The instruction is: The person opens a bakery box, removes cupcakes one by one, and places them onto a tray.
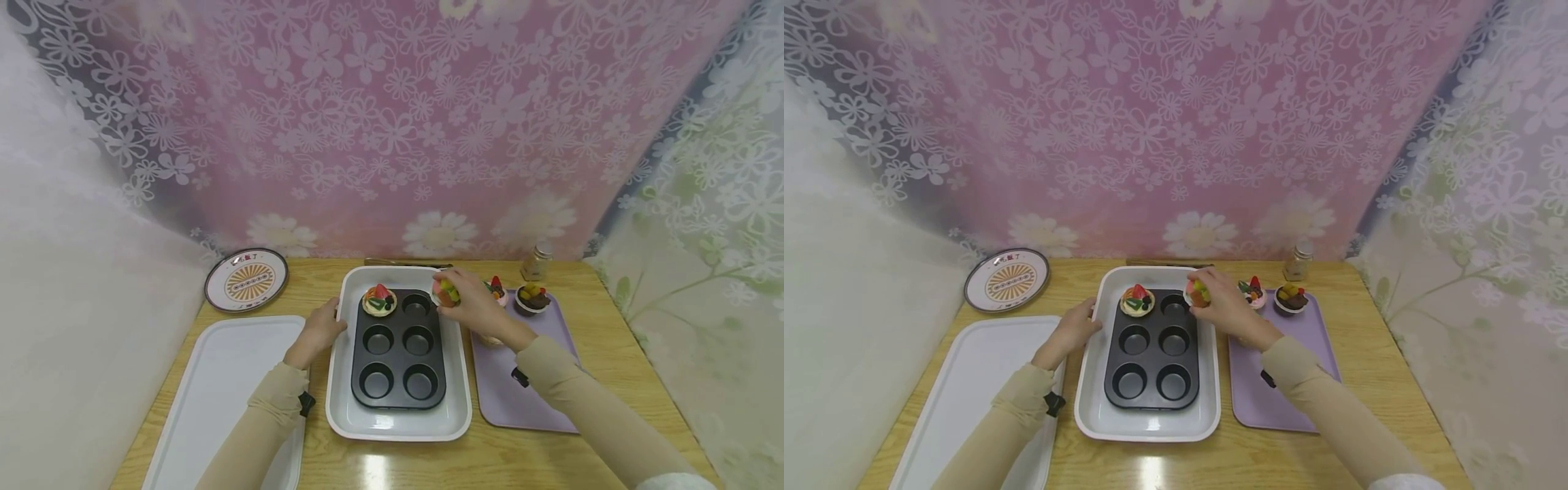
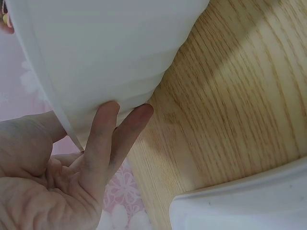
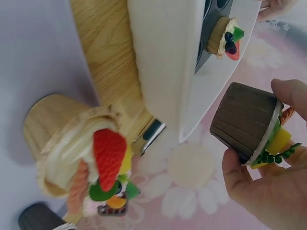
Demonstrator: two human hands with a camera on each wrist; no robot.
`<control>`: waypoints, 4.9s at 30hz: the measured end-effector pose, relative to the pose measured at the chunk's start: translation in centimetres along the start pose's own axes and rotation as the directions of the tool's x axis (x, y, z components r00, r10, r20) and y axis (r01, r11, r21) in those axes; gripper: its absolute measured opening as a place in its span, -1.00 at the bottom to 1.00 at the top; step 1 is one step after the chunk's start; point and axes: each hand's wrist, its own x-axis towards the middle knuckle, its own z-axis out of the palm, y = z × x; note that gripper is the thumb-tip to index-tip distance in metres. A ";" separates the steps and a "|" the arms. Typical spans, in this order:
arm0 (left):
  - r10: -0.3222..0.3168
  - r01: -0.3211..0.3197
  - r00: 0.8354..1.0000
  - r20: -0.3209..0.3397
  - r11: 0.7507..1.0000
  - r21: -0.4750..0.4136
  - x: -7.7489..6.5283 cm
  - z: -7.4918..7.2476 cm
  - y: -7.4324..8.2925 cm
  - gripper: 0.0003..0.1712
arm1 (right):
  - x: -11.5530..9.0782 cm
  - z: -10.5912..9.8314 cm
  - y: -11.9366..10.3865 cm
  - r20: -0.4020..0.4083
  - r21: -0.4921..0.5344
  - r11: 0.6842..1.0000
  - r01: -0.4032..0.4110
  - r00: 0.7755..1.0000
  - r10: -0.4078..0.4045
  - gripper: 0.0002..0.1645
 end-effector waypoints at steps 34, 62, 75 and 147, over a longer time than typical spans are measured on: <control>0.023 -0.023 1.000 0.002 1.000 0.005 0.1 0.0 -0.2 -0.25 | -5.9 -4.2 8.7 -0.156 -0.005 0.967 -0.254 0.956 0.250 -0.20; 0.025 -0.025 1.000 -0.012 1.000 0.017 0.0 0.2 -0.1 -0.24 | -10.7 -2.3 12.7 -0.170 -0.032 0.936 -0.351 0.925 0.341 -0.25; 0.031 -0.030 0.999 -0.020 0.999 0.026 0.1 0.2 0.0 -0.25 | -11.4 -1.1 13.4 -0.150 -0.019 0.928 -0.372 0.919 0.366 -0.25; 0.035 -0.035 0.999 -0.034 0.999 -0.004 0.1 0.4 -0.1 -0.26 | 0.8 -2.8 2.8 -0.049 0.092 0.992 -0.086 0.995 0.091 0.04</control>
